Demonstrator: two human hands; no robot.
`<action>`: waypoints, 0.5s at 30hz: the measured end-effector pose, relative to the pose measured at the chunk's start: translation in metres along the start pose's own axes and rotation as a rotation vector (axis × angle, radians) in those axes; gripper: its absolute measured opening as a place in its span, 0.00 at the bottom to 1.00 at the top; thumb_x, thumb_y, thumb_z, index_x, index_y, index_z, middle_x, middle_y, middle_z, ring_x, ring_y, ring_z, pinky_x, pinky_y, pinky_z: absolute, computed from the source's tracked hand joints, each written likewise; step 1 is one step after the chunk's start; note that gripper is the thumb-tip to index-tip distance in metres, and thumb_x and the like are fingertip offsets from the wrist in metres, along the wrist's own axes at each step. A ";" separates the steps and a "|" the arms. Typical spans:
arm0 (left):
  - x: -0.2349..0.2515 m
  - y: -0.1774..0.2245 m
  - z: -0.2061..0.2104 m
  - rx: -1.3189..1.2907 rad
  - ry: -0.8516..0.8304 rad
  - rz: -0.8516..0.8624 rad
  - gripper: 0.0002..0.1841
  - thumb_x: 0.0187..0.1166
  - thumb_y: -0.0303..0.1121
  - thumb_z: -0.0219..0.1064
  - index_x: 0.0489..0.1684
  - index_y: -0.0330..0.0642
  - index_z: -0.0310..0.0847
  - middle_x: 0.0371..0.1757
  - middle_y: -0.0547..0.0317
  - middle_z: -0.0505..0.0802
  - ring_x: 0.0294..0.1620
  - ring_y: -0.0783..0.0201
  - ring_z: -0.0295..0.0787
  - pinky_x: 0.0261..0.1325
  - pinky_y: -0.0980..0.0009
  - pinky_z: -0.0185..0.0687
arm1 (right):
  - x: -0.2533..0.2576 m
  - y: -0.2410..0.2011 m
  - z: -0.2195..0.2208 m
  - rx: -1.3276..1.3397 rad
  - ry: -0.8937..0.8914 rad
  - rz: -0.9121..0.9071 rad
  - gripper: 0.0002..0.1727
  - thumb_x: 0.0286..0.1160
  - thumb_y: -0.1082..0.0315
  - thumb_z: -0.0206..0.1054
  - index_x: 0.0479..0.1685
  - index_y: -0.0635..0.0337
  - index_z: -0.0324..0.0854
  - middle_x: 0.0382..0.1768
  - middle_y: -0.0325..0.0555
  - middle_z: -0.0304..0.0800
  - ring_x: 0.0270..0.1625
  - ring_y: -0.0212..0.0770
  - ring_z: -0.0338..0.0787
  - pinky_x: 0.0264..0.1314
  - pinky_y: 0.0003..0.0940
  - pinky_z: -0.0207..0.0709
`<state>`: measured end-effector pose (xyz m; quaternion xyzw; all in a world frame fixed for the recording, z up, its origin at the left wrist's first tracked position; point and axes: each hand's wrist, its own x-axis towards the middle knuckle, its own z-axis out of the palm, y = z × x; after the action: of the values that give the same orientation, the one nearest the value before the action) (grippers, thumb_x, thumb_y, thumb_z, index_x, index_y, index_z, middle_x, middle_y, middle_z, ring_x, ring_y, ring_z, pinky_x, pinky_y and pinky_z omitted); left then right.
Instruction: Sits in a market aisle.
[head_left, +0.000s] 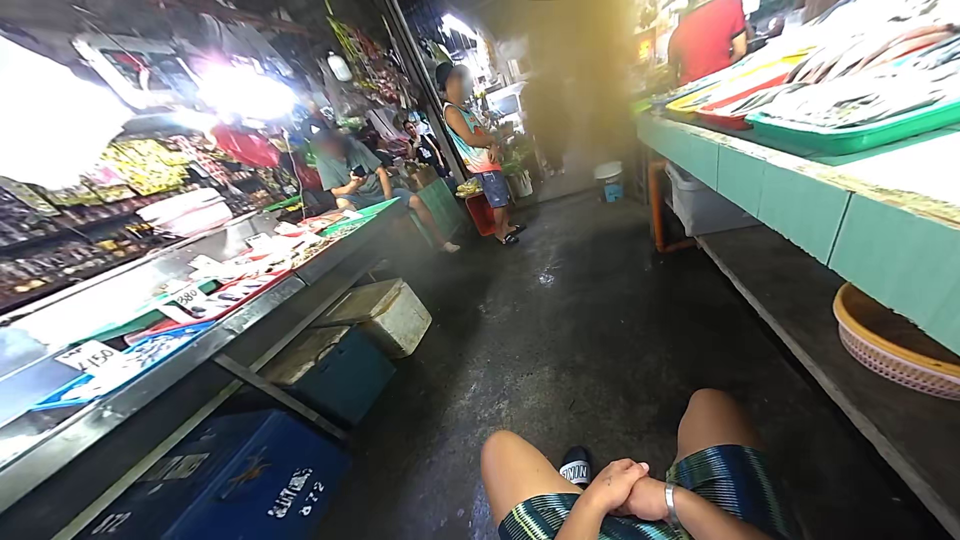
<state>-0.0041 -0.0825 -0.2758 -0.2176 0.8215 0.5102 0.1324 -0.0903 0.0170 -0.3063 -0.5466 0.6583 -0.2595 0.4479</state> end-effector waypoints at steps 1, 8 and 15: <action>0.000 0.001 0.000 0.001 0.003 -0.010 0.29 0.92 0.55 0.47 0.65 0.41 0.84 0.66 0.44 0.89 0.72 0.53 0.83 0.79 0.48 0.72 | 0.001 0.001 0.000 -0.002 0.000 -0.005 0.23 0.79 0.52 0.69 0.64 0.58 0.85 0.61 0.54 0.90 0.70 0.48 0.86 0.79 0.56 0.73; 0.018 0.001 0.007 -0.038 0.192 0.008 0.26 0.83 0.54 0.62 0.68 0.45 0.82 0.74 0.43 0.83 0.76 0.50 0.78 0.79 0.50 0.73 | -0.001 0.014 -0.002 0.141 0.136 0.074 0.22 0.77 0.53 0.72 0.63 0.57 0.86 0.59 0.52 0.92 0.67 0.46 0.89 0.76 0.53 0.77; 0.019 -0.002 0.008 -0.133 0.251 0.064 0.43 0.78 0.58 0.67 0.93 0.52 0.57 0.92 0.40 0.62 0.92 0.47 0.58 0.90 0.47 0.58 | 0.005 0.021 0.003 0.278 0.329 -0.010 0.46 0.60 0.54 0.82 0.84 0.57 0.67 0.69 0.47 0.87 0.71 0.37 0.85 0.80 0.43 0.76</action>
<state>-0.0198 -0.0806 -0.2888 -0.2618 0.8023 0.5364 -0.0023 -0.0977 0.0185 -0.3272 -0.4331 0.6775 -0.4358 0.4043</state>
